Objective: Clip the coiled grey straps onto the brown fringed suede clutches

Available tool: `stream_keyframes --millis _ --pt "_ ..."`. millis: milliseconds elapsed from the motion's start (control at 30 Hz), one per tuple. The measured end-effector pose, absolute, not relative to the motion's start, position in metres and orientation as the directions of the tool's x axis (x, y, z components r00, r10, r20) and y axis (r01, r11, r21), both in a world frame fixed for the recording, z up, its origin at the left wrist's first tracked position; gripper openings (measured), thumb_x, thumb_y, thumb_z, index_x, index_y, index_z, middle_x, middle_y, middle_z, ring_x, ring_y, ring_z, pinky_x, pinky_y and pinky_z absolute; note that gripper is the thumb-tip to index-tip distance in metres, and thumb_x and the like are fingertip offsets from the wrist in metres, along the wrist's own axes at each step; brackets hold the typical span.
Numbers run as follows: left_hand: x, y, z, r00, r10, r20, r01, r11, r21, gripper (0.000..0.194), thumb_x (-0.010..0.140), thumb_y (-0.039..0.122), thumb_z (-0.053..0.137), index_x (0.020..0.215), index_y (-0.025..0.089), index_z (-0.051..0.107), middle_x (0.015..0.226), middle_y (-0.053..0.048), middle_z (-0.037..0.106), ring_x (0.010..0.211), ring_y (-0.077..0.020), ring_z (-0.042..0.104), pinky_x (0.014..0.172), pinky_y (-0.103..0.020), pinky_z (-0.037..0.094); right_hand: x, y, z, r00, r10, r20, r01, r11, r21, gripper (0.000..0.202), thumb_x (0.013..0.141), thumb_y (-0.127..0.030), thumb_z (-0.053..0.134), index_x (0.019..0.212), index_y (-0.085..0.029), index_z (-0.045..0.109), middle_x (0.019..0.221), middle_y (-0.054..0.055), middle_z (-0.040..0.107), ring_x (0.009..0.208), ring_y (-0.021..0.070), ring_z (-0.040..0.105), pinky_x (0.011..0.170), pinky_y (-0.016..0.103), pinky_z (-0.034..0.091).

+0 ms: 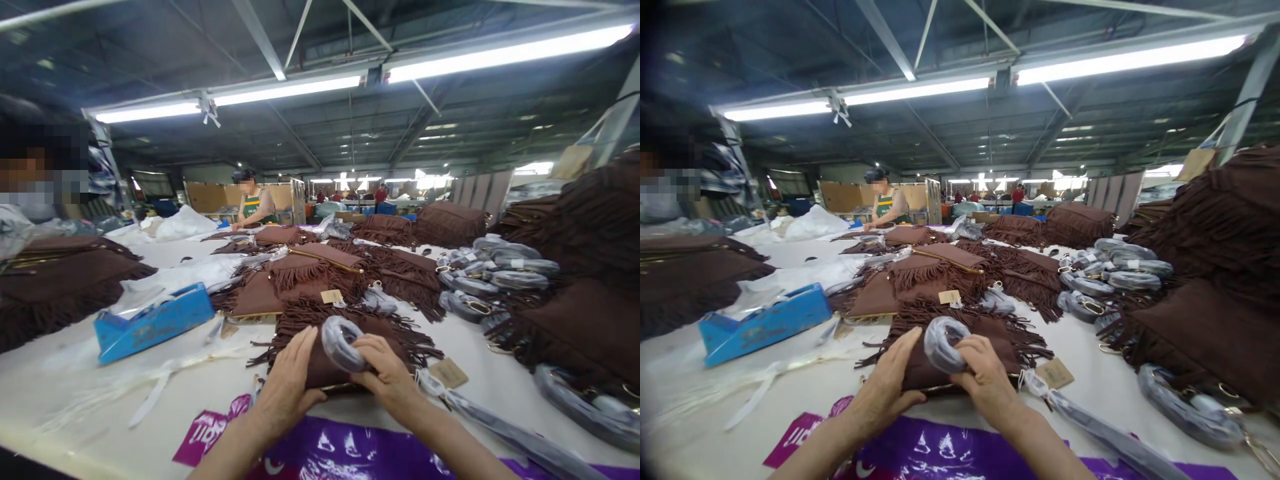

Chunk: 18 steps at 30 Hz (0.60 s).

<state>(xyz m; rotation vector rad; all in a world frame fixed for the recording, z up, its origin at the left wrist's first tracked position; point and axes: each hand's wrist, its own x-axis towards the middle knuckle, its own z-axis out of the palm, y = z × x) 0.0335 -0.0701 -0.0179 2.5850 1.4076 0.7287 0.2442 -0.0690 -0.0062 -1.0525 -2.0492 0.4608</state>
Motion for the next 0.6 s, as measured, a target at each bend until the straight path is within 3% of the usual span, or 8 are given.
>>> stream_keyframes --millis 67,133,300,433,600 --pt "0.035 -0.069 -0.022 0.477 0.832 0.282 0.794 -0.546 0.269 0.073 0.066 0.014 0.066 0.130 0.016 0.031 0.134 -0.015 0.039 0.126 -0.0288 0.031 0.102 -0.048 0.031 0.258 -0.071 -0.004 -0.303 0.812 0.498 0.490 0.581 -0.649 0.016 0.078 -0.015 0.057 0.093 -0.020 0.061 0.106 0.006 0.058 0.108 0.0215 0.045 0.096 0.037 0.036" --pt "0.038 -0.066 -0.027 0.515 0.820 0.248 0.801 -0.564 0.201 0.051 0.070 0.017 0.066 0.117 0.018 0.047 0.122 -0.010 0.050 0.117 -0.0272 0.041 0.095 -0.044 0.038 0.268 -0.076 -0.003 -0.303 0.798 0.520 0.486 0.599 -0.636 0.017 0.080 -0.020 0.057 0.096 -0.021 0.060 0.109 0.007 0.057 0.110 0.0227 0.045 0.099 0.039 0.035" --pt "0.043 -0.051 -0.027 0.566 0.770 0.295 0.800 -0.600 0.029 0.005 0.081 0.022 0.057 0.084 0.021 0.060 0.090 -0.002 0.059 0.087 -0.0191 0.053 0.073 -0.030 0.044 0.268 -0.100 0.001 -0.567 0.637 0.522 0.476 0.771 -0.423 0.023 0.084 -0.016 0.050 0.106 -0.020 0.057 0.110 0.009 0.058 0.116 0.0222 0.043 0.099 0.037 0.038" --pt "0.043 -0.038 -0.009 0.496 0.787 0.367 0.847 -0.532 -0.003 0.017 0.088 0.017 0.044 0.078 0.015 0.058 0.080 -0.005 0.058 0.078 -0.0196 0.054 0.068 -0.030 0.044 0.257 -0.117 0.005 -0.805 0.453 0.383 0.359 0.886 -0.293 0.029 0.087 -0.006 0.035 0.106 -0.015 0.055 0.106 0.011 0.061 0.114 0.0198 0.045 0.101 0.036 0.036" --pt "0.047 -0.037 0.015 0.450 0.762 0.466 0.873 -0.485 -0.050 0.022 0.090 0.019 0.040 0.078 0.015 0.057 0.077 -0.006 0.057 0.076 -0.0201 0.054 0.068 -0.031 0.042 0.254 -0.112 -0.008 -0.728 0.563 0.391 0.468 0.825 -0.317 0.028 0.083 -0.004 0.038 0.104 -0.015 0.053 0.104 0.011 0.059 0.109 0.0193 0.048 0.094 0.033 0.042"
